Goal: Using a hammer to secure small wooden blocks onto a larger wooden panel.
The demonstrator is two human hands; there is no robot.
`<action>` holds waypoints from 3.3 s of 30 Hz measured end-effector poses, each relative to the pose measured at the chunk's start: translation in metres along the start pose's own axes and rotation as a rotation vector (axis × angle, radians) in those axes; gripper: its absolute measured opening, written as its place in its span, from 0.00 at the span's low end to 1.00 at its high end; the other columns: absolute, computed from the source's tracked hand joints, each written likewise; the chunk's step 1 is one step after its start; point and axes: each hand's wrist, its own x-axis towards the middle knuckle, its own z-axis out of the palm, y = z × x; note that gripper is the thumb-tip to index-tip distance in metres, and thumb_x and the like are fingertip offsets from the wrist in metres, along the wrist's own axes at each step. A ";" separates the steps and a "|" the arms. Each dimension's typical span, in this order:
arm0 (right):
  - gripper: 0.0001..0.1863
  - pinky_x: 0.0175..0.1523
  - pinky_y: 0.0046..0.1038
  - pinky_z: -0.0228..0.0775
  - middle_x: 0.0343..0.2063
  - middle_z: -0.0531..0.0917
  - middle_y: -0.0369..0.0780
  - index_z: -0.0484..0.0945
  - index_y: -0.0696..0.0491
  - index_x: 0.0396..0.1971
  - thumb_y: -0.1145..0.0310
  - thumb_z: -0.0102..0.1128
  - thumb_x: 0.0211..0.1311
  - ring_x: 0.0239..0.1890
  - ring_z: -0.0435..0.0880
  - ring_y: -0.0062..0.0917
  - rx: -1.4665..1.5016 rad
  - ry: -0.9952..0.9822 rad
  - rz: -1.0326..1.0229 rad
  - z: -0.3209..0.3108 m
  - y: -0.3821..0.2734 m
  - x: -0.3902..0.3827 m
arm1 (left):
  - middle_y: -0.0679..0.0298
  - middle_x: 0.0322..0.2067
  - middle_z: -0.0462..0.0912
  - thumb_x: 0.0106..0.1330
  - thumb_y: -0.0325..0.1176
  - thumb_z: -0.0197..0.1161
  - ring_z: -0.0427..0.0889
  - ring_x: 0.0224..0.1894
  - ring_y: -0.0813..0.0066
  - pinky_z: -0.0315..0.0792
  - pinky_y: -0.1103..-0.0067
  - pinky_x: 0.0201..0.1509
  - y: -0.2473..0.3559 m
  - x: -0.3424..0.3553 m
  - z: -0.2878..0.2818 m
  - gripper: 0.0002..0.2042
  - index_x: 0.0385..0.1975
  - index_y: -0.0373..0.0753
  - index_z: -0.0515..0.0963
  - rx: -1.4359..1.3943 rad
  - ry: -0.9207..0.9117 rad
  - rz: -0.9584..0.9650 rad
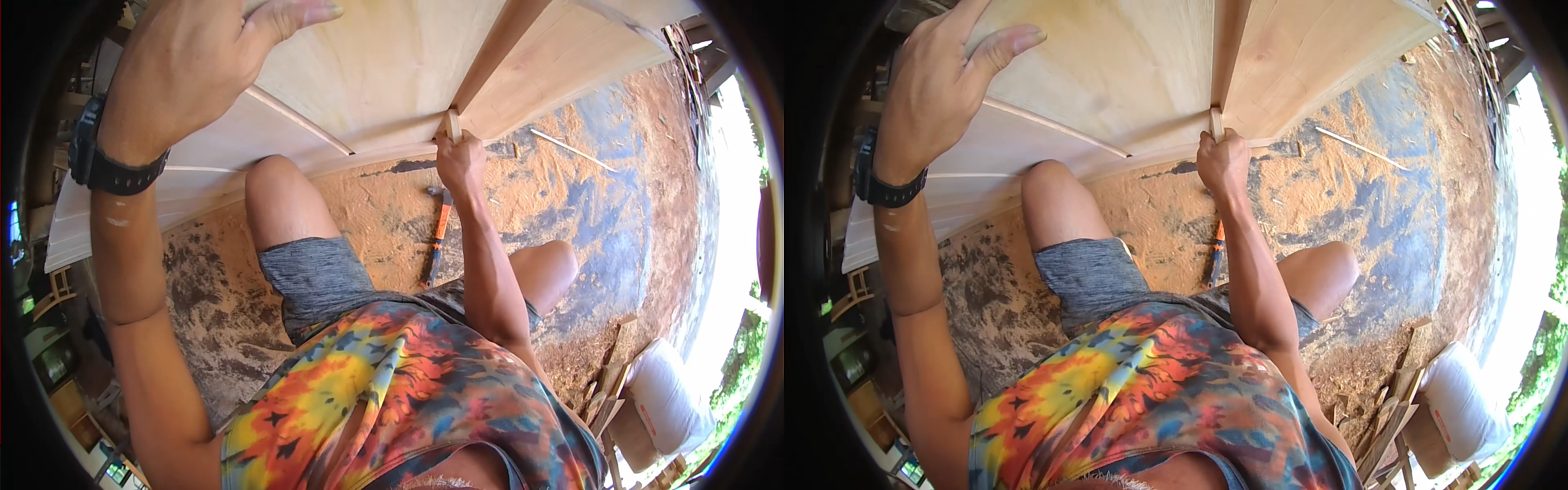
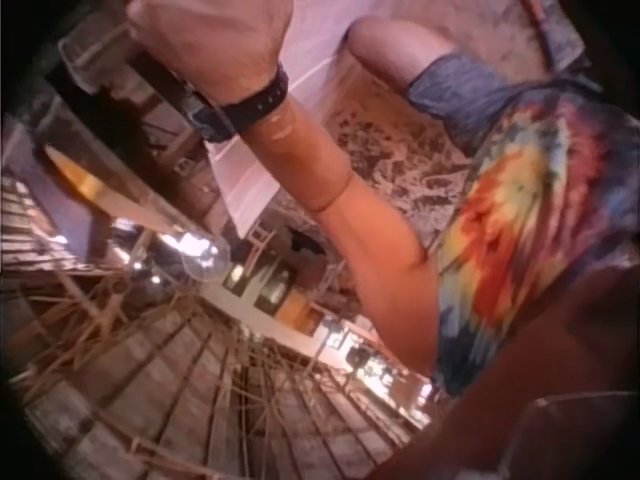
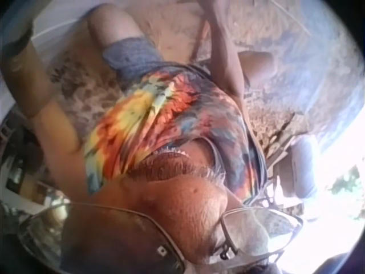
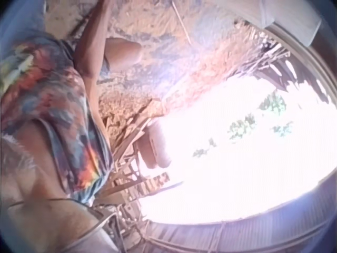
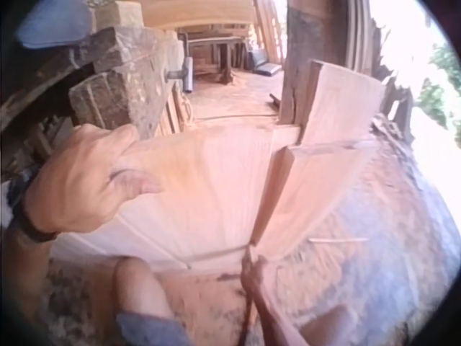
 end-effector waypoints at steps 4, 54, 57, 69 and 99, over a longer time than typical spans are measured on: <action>0.16 0.43 0.45 0.74 0.26 0.81 0.63 0.79 0.69 0.27 0.67 0.60 0.58 0.35 0.84 0.53 -0.072 0.040 0.010 -0.005 -0.007 0.005 | 0.48 0.26 0.80 0.64 0.36 0.66 0.81 0.29 0.52 0.72 0.70 0.32 0.004 -0.002 0.008 0.14 0.36 0.30 0.75 -0.080 -0.071 -0.024; 0.22 0.31 0.35 0.80 0.19 0.83 0.46 0.82 0.62 0.26 0.54 0.64 0.63 0.23 0.85 0.34 -0.923 -0.600 -1.310 -0.092 -0.322 -0.035 | 0.52 0.37 0.84 0.64 0.27 0.66 0.86 0.36 0.64 0.78 0.76 0.41 -0.049 -0.066 0.010 0.13 0.45 0.27 0.78 -0.363 0.193 0.000; 0.20 0.32 0.34 0.81 0.19 0.83 0.46 0.82 0.63 0.26 0.57 0.63 0.63 0.21 0.85 0.32 -0.909 -0.796 -1.283 -0.104 -0.329 -0.037 | 0.52 0.38 0.85 0.63 0.26 0.66 0.85 0.37 0.68 0.78 0.77 0.41 -0.044 -0.068 0.010 0.14 0.47 0.27 0.78 -0.439 0.140 -0.052; 0.23 0.40 0.34 0.80 0.21 0.84 0.48 0.81 0.63 0.29 0.53 0.70 0.56 0.30 0.87 0.36 -1.002 -0.482 -1.116 -0.113 -0.319 -0.055 | 0.55 0.25 0.80 0.59 0.22 0.66 0.80 0.27 0.70 0.72 0.79 0.32 -0.029 -0.045 0.033 0.10 0.39 0.25 0.77 -0.536 0.410 -0.003; 0.21 0.44 0.39 0.77 0.26 0.84 0.50 0.83 0.60 0.31 0.54 0.67 0.56 0.36 0.86 0.41 -0.964 -0.268 -1.557 -0.091 -0.302 -0.036 | 0.51 0.22 0.77 0.60 0.28 0.65 0.78 0.23 0.61 0.68 0.72 0.28 -0.024 -0.052 0.011 0.08 0.31 0.30 0.77 -0.292 0.429 0.001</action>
